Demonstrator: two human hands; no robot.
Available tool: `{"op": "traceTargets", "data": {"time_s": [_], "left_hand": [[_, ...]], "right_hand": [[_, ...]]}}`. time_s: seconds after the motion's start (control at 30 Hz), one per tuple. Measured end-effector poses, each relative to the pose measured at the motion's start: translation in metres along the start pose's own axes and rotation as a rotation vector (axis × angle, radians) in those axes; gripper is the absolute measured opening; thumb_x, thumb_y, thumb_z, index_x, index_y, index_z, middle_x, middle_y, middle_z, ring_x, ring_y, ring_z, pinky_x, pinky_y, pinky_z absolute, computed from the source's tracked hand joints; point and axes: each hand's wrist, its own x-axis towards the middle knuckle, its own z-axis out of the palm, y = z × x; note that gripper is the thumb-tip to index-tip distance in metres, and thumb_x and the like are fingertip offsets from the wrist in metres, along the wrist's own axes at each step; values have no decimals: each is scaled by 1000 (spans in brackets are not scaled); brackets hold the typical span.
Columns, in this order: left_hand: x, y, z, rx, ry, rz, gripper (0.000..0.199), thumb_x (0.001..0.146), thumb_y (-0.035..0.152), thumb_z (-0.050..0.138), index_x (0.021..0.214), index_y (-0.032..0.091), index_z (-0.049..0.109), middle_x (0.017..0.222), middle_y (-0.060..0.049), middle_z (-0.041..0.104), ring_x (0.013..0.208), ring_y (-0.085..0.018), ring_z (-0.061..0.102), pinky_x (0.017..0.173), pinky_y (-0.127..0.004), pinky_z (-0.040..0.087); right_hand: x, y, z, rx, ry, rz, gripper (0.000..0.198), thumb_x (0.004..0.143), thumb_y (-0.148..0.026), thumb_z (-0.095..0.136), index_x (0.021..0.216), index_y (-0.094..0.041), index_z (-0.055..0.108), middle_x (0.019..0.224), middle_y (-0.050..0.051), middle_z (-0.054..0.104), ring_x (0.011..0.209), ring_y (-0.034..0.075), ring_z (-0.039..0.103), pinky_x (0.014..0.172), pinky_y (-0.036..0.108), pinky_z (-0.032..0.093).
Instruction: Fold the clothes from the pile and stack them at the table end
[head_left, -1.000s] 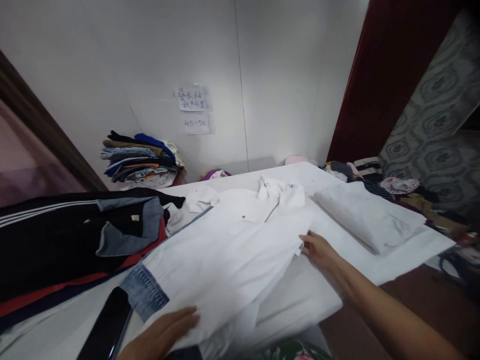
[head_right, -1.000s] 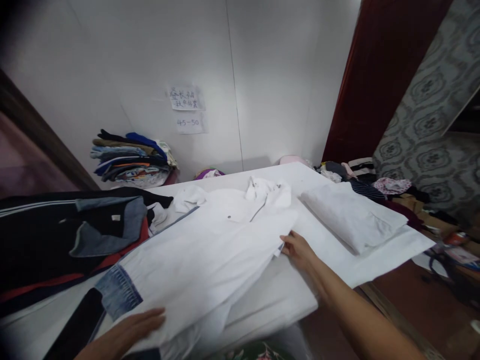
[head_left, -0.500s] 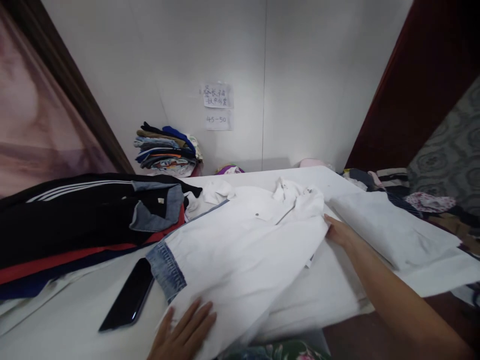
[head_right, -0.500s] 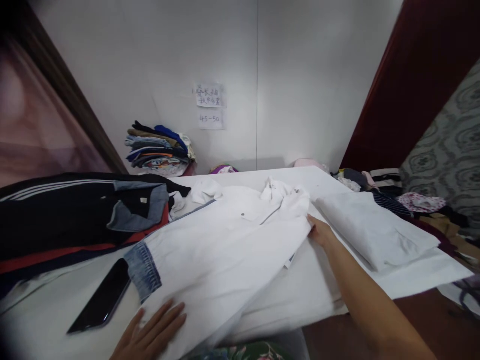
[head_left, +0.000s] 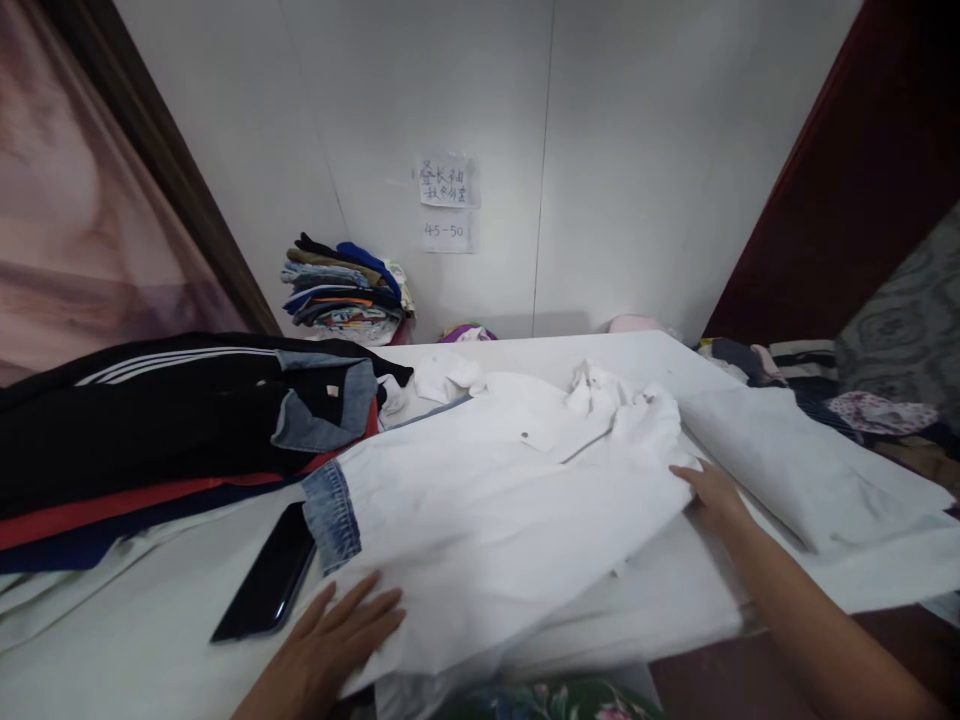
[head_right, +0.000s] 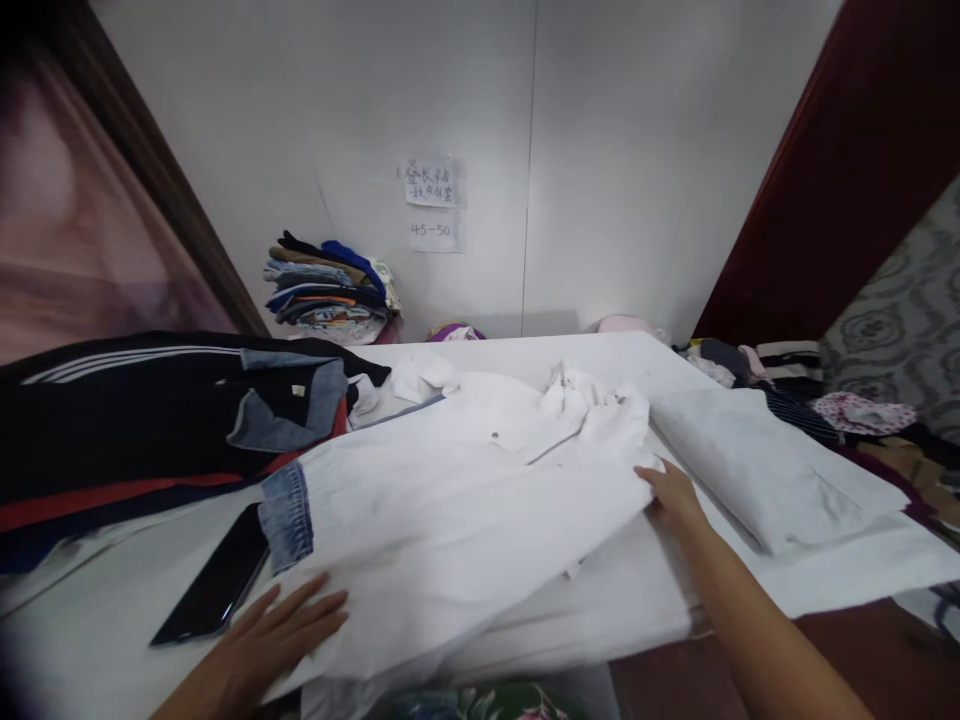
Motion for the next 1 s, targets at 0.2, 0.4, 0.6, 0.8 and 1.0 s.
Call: {"op": "traceTargets", "data": {"time_s": [0.2, 0.4, 0.6, 0.8, 1.0], "left_hand": [[-6, 5, -1, -89, -31, 39, 98, 50, 18, 51, 135, 60, 25, 140, 13, 43, 132, -25, 40, 111, -54, 21], [14, -11, -31, -128, 150, -108, 62, 78, 49, 50, 137, 54, 31, 144, 10, 42, 126, -25, 48, 101, -48, 40], [87, -50, -57, 126, 224, -197, 58, 87, 55, 39, 124, 13, 54, 137, -11, 52, 129, -26, 43, 107, -42, 36], [150, -72, -53, 197, 247, -162, 45, 90, 36, 34, 119, 11, 57, 132, -16, 55, 125, -26, 48, 105, -41, 37], [190, -87, -43, 215, 47, -366, 44, 87, 32, 41, 124, 11, 54, 126, -18, 58, 116, -30, 53, 93, -46, 43]], "right_hand": [[-6, -3, -22, -517, 188, -210, 58, 59, -27, 74, 115, -20, 62, 104, 11, 69, 86, 26, 66, 72, 36, 54], [4, -45, 45, -663, 4, -700, 32, 73, -23, 64, 104, -23, 67, 116, 6, 65, 112, 24, 56, 97, 35, 43], [30, -51, 165, -730, -307, -646, 22, 77, -21, 62, 99, -24, 68, 114, 4, 66, 110, 23, 57, 100, 39, 40], [71, -44, 238, -933, -340, -586, 35, 78, -32, 67, 111, -19, 63, 124, 10, 61, 122, 27, 48, 106, 41, 31], [89, -38, 260, -1192, -372, -525, 58, 74, -42, 69, 124, -18, 55, 126, 14, 57, 120, 32, 49, 98, 42, 36]]}}
